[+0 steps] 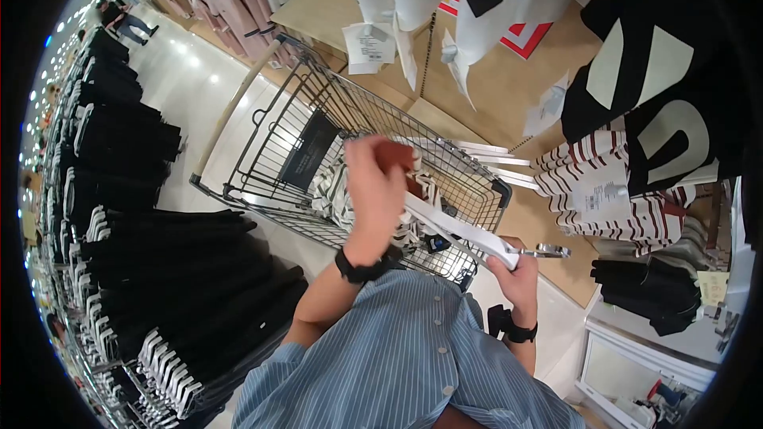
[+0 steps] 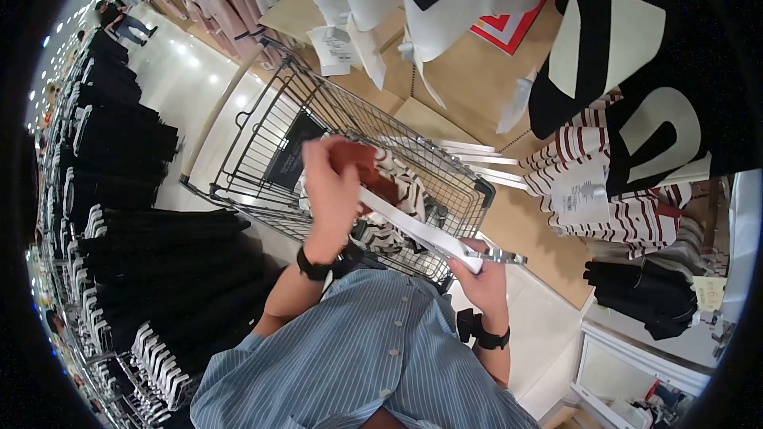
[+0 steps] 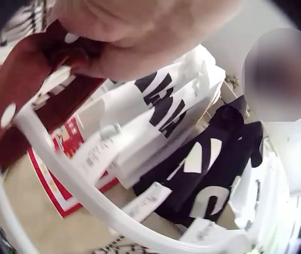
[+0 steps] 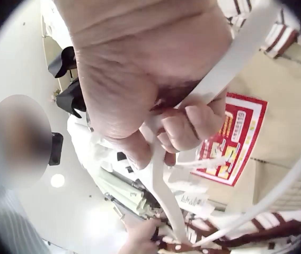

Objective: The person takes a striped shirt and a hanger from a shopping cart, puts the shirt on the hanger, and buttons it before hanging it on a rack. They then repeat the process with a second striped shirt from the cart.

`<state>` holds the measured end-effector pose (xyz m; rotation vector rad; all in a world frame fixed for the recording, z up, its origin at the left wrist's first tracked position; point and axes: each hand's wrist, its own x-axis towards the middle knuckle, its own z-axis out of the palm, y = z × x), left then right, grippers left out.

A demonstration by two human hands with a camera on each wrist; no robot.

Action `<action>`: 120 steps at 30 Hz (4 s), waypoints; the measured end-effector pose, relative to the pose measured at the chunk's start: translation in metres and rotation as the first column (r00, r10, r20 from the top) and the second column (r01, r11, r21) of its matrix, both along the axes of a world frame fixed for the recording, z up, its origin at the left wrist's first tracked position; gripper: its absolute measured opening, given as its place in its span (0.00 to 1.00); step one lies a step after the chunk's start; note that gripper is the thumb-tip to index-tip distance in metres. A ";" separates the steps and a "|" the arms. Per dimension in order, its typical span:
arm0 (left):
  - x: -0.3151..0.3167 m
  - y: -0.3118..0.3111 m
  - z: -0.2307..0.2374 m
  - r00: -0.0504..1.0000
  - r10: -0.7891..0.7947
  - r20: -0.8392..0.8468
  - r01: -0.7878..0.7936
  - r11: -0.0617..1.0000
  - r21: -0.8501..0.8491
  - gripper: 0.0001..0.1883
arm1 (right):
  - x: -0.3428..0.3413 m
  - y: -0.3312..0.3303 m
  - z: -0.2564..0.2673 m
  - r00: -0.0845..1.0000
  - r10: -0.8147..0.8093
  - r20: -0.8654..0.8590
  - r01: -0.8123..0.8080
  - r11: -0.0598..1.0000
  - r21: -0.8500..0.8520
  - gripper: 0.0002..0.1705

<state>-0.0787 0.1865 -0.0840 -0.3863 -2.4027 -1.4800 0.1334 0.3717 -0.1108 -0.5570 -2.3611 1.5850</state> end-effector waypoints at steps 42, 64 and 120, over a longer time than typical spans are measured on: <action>0.029 -0.056 0.078 0.889 -0.385 0.247 0.377 0.923 0.080 0.22 | -0.111 -0.023 -0.077 0.988 0.076 -0.137 -0.032 0.954 0.298 0.20; 0.008 -0.068 0.033 0.953 -0.293 0.084 0.304 0.932 -0.198 0.17 | -0.046 -0.026 0.090 0.906 0.407 0.118 -0.416 0.908 0.058 0.18; 0.053 -0.057 -0.075 0.511 -0.567 0.646 0.253 0.818 0.517 0.11 | -0.053 0.024 -0.185 0.875 0.147 0.462 -0.078 0.983 -0.165 0.34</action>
